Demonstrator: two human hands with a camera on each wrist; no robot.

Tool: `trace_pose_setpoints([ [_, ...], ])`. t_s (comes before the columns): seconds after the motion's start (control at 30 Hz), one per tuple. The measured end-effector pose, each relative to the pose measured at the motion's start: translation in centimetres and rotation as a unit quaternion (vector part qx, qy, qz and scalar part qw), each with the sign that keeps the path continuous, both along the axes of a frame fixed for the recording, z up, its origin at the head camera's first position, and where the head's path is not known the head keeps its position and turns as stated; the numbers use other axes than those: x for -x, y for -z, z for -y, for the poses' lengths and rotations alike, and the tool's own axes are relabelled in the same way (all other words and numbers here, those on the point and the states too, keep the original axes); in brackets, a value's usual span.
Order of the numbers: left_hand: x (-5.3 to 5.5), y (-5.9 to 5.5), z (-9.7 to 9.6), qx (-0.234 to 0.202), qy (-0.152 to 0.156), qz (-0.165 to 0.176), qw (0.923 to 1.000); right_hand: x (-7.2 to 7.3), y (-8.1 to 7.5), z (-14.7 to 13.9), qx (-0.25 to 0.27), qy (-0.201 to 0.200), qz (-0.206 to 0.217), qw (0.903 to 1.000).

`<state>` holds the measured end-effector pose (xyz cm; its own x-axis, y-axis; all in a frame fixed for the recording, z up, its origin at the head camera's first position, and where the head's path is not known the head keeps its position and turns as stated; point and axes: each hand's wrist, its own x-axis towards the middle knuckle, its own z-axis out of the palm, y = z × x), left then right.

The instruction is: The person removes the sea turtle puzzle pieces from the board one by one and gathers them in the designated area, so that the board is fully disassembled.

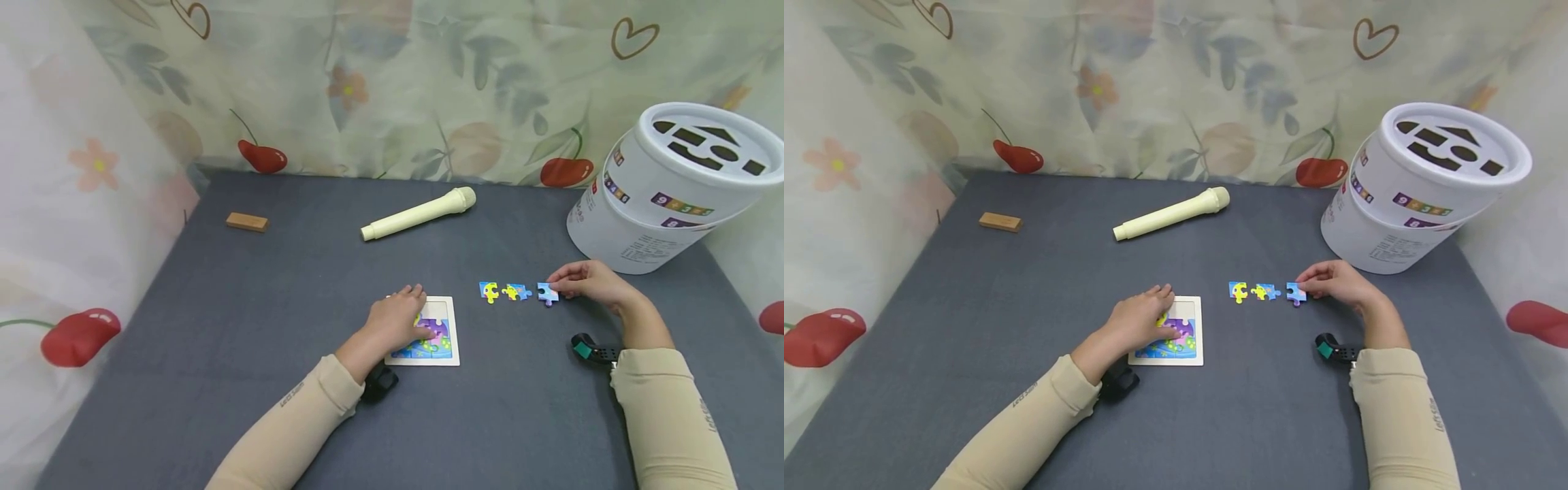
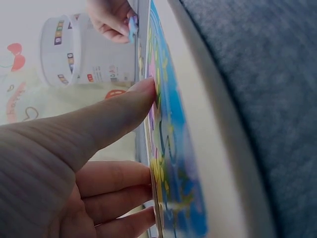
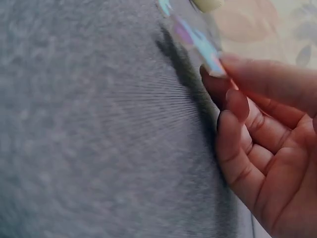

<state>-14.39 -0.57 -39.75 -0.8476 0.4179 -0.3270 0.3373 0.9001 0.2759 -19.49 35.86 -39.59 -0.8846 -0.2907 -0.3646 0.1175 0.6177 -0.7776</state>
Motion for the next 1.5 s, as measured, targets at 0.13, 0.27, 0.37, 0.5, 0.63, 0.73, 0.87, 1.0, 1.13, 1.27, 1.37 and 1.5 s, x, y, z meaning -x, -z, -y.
trace_pose_setpoints([
  [0.13,0.0,0.0,0.0,0.0,0.0,-0.001,1.0,0.1,0.3,0.2,-0.023,-0.01,-0.01,0.9996],
  [0.27,0.0,0.0,0.0,0.001,-0.002,-0.002,1.0,0.1,0.4,0.4,-0.043,-0.017,-0.022,0.9987],
  [0.37,0.0,0.0,0.0,0.002,-0.002,-0.002,1.0,0.1,0.5,0.5,-0.055,-0.017,-0.032,0.9979],
  [0.5,0.0,0.0,-0.1,0.005,-0.004,0.0,1.0,-0.1,0.7,0.7,-0.063,-0.016,-0.051,0.9966],
  [0.63,0.0,0.0,-0.1,0.007,-0.004,0.0,1.0,-0.2,0.8,1.0,-0.066,-0.021,-0.067,0.9953],
  [0.73,-0.1,0.0,-0.1,0.007,-0.004,-0.001,1.0,-0.3,0.8,1.1,-0.071,-0.023,-0.074,0.9945],
  [0.87,-0.1,0.0,-0.1,0.005,-0.005,0.0,1.0,-0.4,0.9,1.1,-0.077,-0.023,-0.079,0.9936],
  [1.0,0.0,0.0,-0.1,0.006,-0.006,0.002,1.0,-0.5,0.9,1.1,-0.078,-0.024,-0.082,0.9933],
  [1.13,0.0,-0.1,0.0,0.006,-0.006,0.003,1.0,-0.5,0.9,1.2,-0.08,-0.022,-0.086,0.9928],
  [1.27,0.0,0.0,0.0,0.006,-0.007,0.002,1.0,-0.5,0.9,1.2,-0.082,-0.021,-0.095,0.9919],
  [1.37,-0.1,0.0,-0.1,0.005,-0.007,0.001,1.0,-0.5,0.9,1.2,-0.079,-0.018,-0.098,0.9919],
  [1.5,-0.1,0.1,0.0,0.0,-0.005,0.0,1.0,-0.4,1.0,1.2,-0.071,-0.012,-0.091,0.9932],
])
